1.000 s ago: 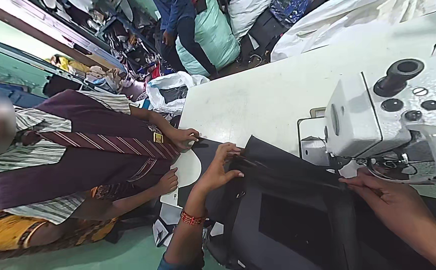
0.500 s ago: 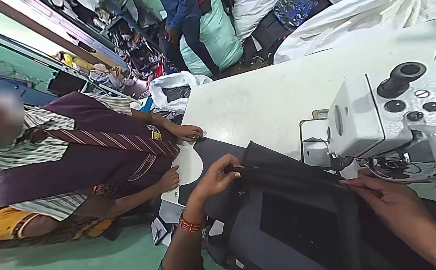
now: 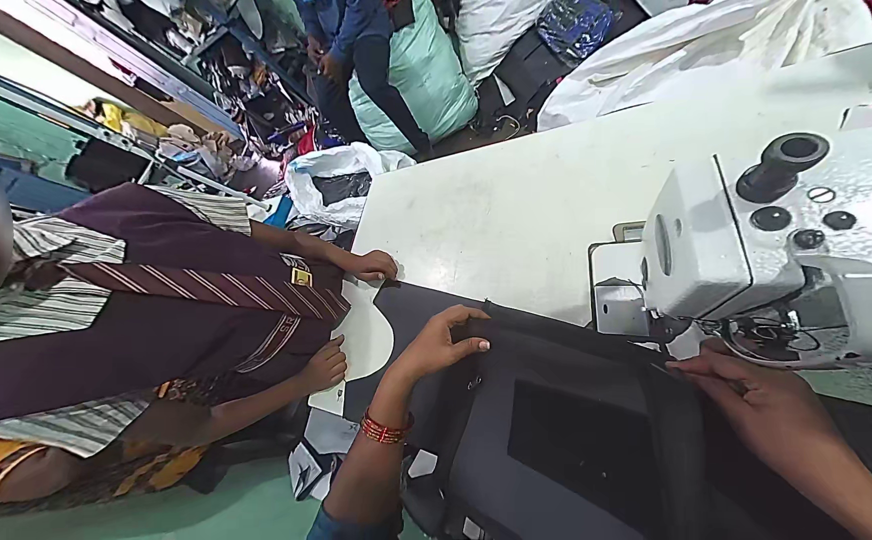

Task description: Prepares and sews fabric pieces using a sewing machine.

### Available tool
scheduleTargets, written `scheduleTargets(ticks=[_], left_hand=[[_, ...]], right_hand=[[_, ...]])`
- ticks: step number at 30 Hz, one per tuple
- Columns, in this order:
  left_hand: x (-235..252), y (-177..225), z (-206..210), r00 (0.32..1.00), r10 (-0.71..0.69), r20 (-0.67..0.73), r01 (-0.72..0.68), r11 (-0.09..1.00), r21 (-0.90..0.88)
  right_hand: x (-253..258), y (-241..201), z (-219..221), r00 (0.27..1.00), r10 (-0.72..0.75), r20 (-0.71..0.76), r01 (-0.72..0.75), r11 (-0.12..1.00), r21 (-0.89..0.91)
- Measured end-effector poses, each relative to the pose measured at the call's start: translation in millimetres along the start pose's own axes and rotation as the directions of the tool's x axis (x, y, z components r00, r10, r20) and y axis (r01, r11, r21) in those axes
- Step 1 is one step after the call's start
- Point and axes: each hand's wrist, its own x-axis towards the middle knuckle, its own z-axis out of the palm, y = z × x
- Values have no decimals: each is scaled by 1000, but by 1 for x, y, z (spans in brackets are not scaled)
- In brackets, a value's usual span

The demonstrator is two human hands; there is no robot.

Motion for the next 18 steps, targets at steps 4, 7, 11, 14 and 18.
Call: scheduleTargets(ticks=[4,7,11,14,18], left_hand=[[5,11,3,991,-132,-13,132,989,60],[6,19,7,983,-165,-76,175,973,148],[6,18,20,974,-124,-190,177,938,297],[4,18,32,965,-48,-257,156,894,419],[-2,26,43,943,63,-328,154,790,594]], right_hand=[[0,-3,-1,1000,3,3,-3,1000,-8],[1,-4,-1,1000,-2,14,2,1000,-21],[0,-10,-3,1000,4,28,-4,1000,-1],[2,-17,-6,998,35,53,-36,999,20],[6,-25,-11,988,87,125,-93,995,40]])
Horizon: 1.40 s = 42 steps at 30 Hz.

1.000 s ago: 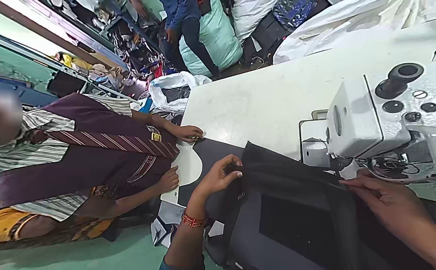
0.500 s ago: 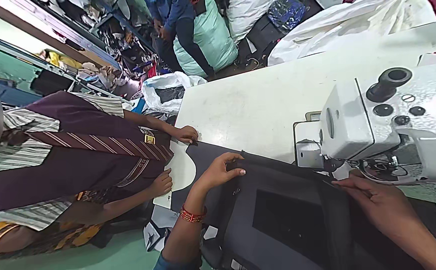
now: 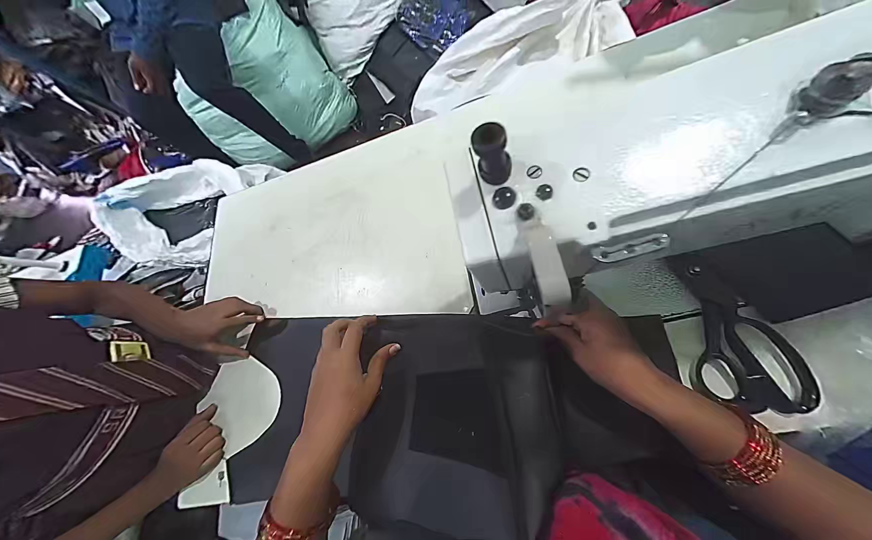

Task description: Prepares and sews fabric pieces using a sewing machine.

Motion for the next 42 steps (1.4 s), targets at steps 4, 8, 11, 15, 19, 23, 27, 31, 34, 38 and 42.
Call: scheduleTargets(ticks=[4,8,11,15,19,23,27,31,34,38,42], left_hand=[[-3,35,-25,985,117,-129,-118,993,2],[-18,127,-59,892,365,-266,-410,901,-142],[-34,195,-51,810,573,-126,-586,799,-137],[-39,244,-13,775,540,328,-623,739,257],[-23,268,-19,682,102,724,-529,753,392],[-16,261,-28,640,-67,766,-496,725,478],[-14,249,-32,623,-142,769,-489,697,525],[-9,233,-29,601,-162,782,-481,708,517],[-8,220,-26,607,-126,785,-485,724,491],[-12,206,-21,633,-80,770,-485,734,475],[-24,189,-8,740,65,669,-459,776,433]], right_hand=[[3,-3,-4,997,40,59,-40,999,0],[5,-7,-7,994,57,95,-55,998,-20],[9,-9,-8,987,99,127,-96,995,-27],[2,3,-1,999,-47,-7,47,997,68],[11,5,-1,997,-43,62,42,999,12],[17,-6,-9,986,9,166,7,995,-99],[23,-10,-10,978,45,204,-20,992,-123],[23,-9,-11,982,33,186,-14,995,-100],[22,-7,-9,986,22,166,-8,996,-83],[19,-6,-7,991,7,132,6,996,-94],[21,-3,-8,991,3,136,14,991,-130]])
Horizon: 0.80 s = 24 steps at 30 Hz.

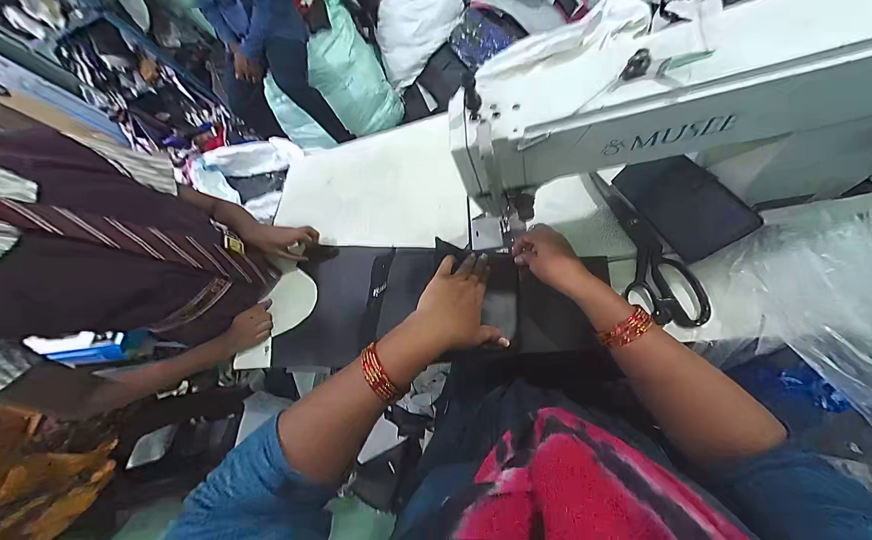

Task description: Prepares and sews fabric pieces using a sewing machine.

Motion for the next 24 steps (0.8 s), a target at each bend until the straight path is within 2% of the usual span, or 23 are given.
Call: scheduleTargets(ticks=[3,8,16,18,21,24], left_hand=[[1,4,11,997,-11,-80,12,1000,21],[3,9,19,994,-25,-107,25,1000,-4],[9,5,17,999,6,-49,-9,999,-47],[9,2,16,999,21,-47,-26,995,-100],[8,1,9,999,24,30,-19,985,-170],[7,3,8,999,27,47,-18,980,-196]], right_hand=[[2,-6,-2,999,50,7,-49,998,-25],[2,-13,-5,998,67,15,-66,996,-62],[3,-15,-6,994,102,37,-98,990,-99],[-4,-10,-4,999,52,-7,-52,997,-58],[-15,4,8,980,-94,-177,88,995,-38],[-17,15,15,959,-106,-262,108,994,-6]])
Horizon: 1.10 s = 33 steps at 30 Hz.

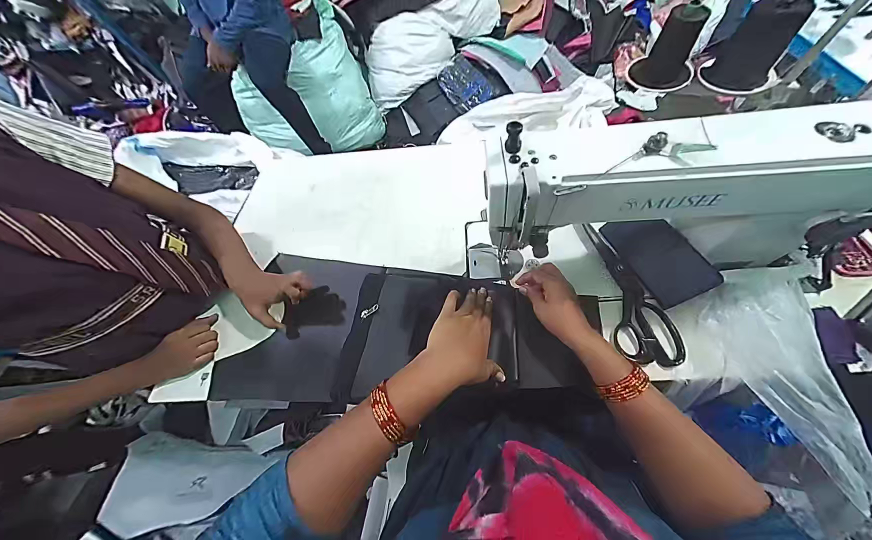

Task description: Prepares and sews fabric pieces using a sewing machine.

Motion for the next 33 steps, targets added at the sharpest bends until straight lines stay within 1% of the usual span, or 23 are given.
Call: scheduleTargets(ticks=[2,6,12,15,19,23,25,27,29,31,32,33], left_hand=[[0,0,0,1000,2,2,-2,1000,-10],[1,2,-2,1000,-7,20,7,1000,-14],[2,7,-9,999,-10,36,12,999,-38],[5,10,-14,999,-22,43,24,999,-29],[10,15,-20,999,-33,40,33,999,4],[13,19,-23,999,-37,36,35,999,41],[15,19,-24,998,-45,32,44,998,51],[17,17,-21,998,-59,23,58,997,45],[17,11,-16,998,-56,9,56,998,14],[17,6,-12,999,-44,-2,44,999,-14],[17,4,-10,999,-40,-4,40,999,-24],[16,2,-9,999,-37,-9,37,999,-32]], right_hand=[[0,2,0,1000,17,0,-17,1000,24],[3,5,-1,997,50,53,-52,998,45],[8,-7,-1,987,118,112,-114,992,-50],[15,-25,-3,955,227,191,-197,967,-163],[25,-47,-6,894,380,237,-305,904,-298],[38,-57,-11,827,494,268,-356,829,-430],[43,-60,-16,813,521,261,-367,806,-464],[43,-56,-19,828,508,237,-366,810,-457],[33,-47,-18,883,428,191,-319,848,-423],[17,-32,-11,952,283,120,-225,908,-352],[8,-22,-7,981,182,72,-152,940,-307],[-2,-13,-2,996,90,27,-79,957,-279]])
